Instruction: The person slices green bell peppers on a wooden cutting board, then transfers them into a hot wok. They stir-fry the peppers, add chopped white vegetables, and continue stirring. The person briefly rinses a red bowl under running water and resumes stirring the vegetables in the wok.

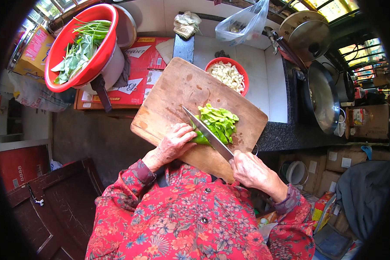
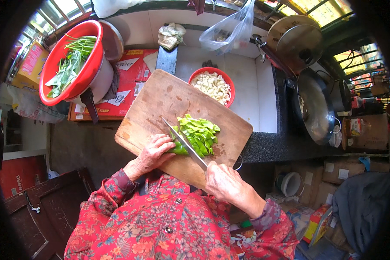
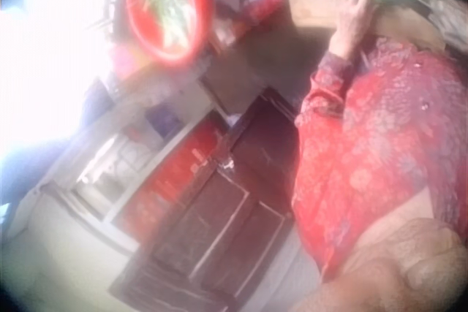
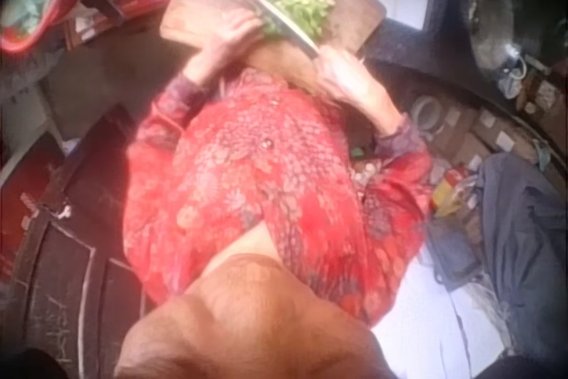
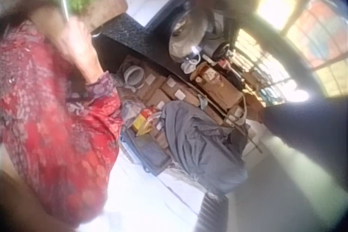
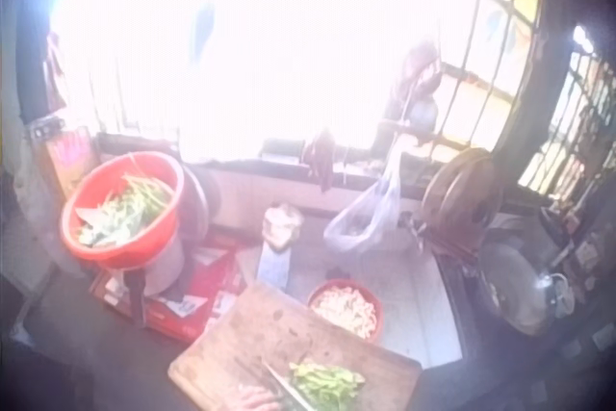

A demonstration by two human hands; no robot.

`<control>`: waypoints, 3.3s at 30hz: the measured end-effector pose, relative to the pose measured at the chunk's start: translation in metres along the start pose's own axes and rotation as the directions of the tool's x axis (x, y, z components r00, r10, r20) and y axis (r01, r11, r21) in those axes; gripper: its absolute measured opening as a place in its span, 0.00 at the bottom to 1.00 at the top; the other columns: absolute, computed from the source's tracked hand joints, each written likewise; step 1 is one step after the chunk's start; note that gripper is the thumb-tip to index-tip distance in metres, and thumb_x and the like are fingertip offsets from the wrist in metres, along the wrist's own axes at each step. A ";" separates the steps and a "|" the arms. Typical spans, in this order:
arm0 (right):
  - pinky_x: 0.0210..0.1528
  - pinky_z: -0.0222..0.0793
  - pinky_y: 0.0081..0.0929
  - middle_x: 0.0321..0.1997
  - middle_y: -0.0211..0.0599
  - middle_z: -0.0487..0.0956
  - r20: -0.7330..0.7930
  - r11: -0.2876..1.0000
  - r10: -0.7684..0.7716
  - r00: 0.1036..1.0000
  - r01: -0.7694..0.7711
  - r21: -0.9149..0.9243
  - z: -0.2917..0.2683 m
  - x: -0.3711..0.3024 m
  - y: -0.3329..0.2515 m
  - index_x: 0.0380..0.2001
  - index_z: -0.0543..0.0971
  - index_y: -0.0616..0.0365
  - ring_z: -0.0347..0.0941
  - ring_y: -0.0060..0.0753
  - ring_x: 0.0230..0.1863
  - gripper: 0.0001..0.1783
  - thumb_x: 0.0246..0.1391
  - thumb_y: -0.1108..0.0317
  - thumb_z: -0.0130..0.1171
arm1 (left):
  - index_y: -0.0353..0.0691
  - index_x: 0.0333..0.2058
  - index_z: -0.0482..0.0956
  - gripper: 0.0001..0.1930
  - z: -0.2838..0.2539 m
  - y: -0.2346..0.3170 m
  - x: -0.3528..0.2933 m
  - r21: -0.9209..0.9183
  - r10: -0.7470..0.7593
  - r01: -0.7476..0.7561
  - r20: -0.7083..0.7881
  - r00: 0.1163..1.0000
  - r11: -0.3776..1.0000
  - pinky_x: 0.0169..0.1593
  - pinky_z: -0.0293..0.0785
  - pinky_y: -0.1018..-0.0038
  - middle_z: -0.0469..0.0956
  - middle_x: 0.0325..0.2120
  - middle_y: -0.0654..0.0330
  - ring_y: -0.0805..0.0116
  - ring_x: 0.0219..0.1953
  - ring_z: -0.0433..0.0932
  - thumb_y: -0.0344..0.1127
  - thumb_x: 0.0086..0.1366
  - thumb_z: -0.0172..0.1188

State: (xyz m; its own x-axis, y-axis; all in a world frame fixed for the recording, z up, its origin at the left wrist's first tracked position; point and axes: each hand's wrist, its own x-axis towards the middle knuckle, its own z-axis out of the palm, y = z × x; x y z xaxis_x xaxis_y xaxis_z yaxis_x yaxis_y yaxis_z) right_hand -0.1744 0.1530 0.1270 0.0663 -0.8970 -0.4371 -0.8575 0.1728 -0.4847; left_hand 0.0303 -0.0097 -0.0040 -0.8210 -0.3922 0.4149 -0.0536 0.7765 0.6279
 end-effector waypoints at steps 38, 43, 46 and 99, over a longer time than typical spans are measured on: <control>0.23 0.70 0.44 0.20 0.49 0.75 -0.054 0.952 0.150 0.987 -0.159 -0.262 -0.005 -0.022 -0.018 0.27 0.68 0.61 0.75 0.51 0.21 0.08 0.54 0.68 0.50 | 0.36 0.41 0.77 0.17 0.007 0.010 -0.005 0.175 0.049 -0.036 -0.070 0.996 0.984 0.49 0.73 0.66 0.73 0.43 0.53 0.55 0.45 0.73 0.27 0.49 0.56; 0.21 0.70 0.42 0.20 0.48 0.75 -0.013 0.948 0.122 0.992 -0.120 -0.295 -0.006 -0.012 -0.021 0.27 0.67 0.61 0.76 0.49 0.21 0.05 0.48 0.72 0.51 | 0.36 0.41 0.77 0.16 0.008 0.009 -0.005 0.156 0.024 -0.015 -0.061 0.998 0.988 0.49 0.73 0.66 0.73 0.43 0.53 0.55 0.45 0.73 0.28 0.50 0.54; 0.20 0.71 0.40 0.20 0.49 0.75 -0.051 0.979 0.101 0.994 -0.108 -0.173 0.027 0.016 -0.014 0.29 0.67 0.60 0.76 0.47 0.20 0.07 0.46 0.72 0.53 | 0.36 0.40 0.77 0.16 0.008 0.007 -0.006 0.130 0.011 -0.003 -0.060 0.998 0.992 0.49 0.73 0.65 0.73 0.42 0.53 0.55 0.45 0.74 0.28 0.50 0.53; 0.22 0.71 0.49 0.16 0.57 0.74 -0.012 0.984 0.152 0.988 -0.153 -0.088 0.007 -0.008 -0.025 0.24 0.68 0.63 0.75 0.58 0.21 0.07 0.50 0.70 0.50 | 0.36 0.36 0.76 0.14 0.015 0.002 -0.012 0.074 -0.077 0.088 -0.148 0.986 0.993 0.46 0.72 0.64 0.74 0.38 0.53 0.54 0.41 0.74 0.23 0.48 0.61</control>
State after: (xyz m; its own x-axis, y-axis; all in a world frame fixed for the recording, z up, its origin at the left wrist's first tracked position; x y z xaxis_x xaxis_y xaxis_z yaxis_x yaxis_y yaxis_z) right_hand -0.1504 0.1586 0.1375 -0.0714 -0.8649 -0.4968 -0.8992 0.2713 -0.3432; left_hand 0.0316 0.0040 -0.0175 -0.7214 -0.5191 0.4584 -0.1681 0.7734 0.6113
